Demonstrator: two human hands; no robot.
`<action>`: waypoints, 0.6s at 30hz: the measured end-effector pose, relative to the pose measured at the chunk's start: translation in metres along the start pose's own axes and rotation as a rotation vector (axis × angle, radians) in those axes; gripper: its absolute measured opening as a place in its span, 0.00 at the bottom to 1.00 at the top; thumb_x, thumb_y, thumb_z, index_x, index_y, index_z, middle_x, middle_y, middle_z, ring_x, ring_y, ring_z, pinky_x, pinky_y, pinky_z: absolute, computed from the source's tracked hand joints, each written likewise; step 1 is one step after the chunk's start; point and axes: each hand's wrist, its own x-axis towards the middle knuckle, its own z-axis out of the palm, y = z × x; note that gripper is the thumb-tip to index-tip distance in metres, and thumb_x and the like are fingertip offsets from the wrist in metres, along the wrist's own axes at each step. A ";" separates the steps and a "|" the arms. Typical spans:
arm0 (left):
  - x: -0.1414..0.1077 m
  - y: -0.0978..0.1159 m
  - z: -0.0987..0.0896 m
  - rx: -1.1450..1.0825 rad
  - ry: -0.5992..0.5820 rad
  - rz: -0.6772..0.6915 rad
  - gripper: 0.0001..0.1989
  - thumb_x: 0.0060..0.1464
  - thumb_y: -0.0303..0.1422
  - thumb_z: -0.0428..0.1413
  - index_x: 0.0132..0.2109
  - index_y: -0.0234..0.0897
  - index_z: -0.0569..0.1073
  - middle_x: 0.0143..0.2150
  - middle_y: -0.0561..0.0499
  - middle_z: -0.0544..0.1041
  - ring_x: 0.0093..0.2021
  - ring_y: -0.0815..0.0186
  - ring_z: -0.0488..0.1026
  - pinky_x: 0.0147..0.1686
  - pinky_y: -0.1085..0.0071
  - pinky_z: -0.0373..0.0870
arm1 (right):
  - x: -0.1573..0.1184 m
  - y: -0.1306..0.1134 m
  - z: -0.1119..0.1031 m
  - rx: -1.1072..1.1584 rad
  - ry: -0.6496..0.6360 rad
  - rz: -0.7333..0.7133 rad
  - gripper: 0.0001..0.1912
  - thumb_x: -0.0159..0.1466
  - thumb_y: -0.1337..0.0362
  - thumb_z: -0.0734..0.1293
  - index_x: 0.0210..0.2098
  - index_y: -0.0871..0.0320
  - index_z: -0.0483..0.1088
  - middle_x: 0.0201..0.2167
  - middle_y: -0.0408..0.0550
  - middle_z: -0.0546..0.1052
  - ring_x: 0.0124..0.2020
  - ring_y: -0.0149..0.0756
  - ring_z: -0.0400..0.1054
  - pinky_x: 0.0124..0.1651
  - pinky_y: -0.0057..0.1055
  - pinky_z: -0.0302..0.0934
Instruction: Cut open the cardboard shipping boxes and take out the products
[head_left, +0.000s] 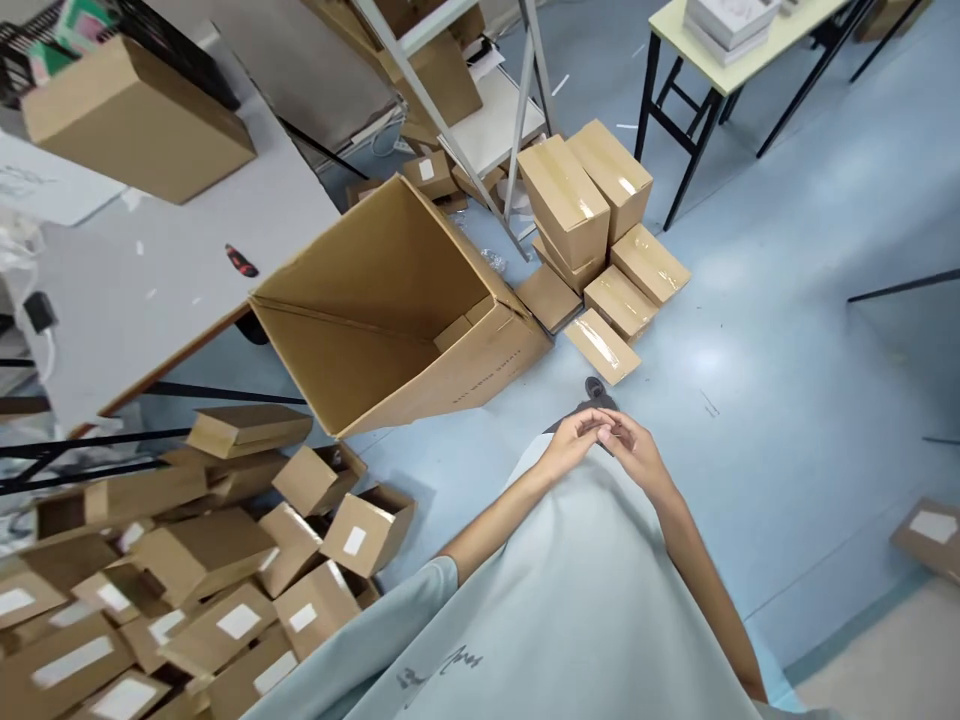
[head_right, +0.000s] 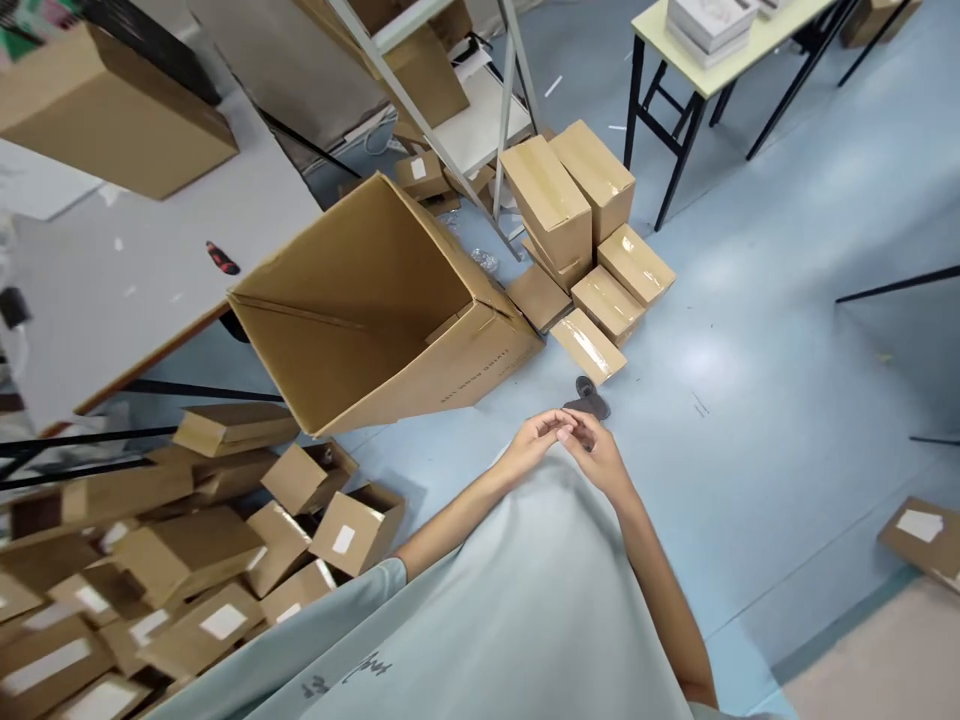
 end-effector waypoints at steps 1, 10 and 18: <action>0.011 0.003 -0.001 -0.021 0.027 0.002 0.21 0.60 0.52 0.73 0.42 0.38 0.82 0.46 0.45 0.86 0.48 0.57 0.83 0.58 0.62 0.76 | 0.013 -0.007 -0.004 -0.022 -0.017 0.014 0.31 0.66 0.37 0.79 0.60 0.50 0.83 0.59 0.53 0.87 0.62 0.53 0.81 0.68 0.50 0.74; 0.139 0.048 0.006 -0.130 0.004 -0.025 0.25 0.58 0.56 0.72 0.43 0.37 0.84 0.45 0.45 0.88 0.49 0.56 0.84 0.56 0.63 0.77 | 0.109 -0.080 -0.068 -0.184 -0.010 0.083 0.35 0.67 0.36 0.79 0.65 0.48 0.81 0.63 0.51 0.85 0.60 0.51 0.82 0.69 0.50 0.74; 0.225 0.083 -0.011 -0.206 0.290 0.037 0.31 0.55 0.64 0.71 0.43 0.39 0.84 0.50 0.41 0.89 0.57 0.50 0.85 0.68 0.53 0.76 | 0.232 -0.160 -0.183 -0.420 -0.006 0.191 0.40 0.64 0.31 0.78 0.64 0.50 0.81 0.67 0.60 0.83 0.59 0.55 0.83 0.69 0.59 0.73</action>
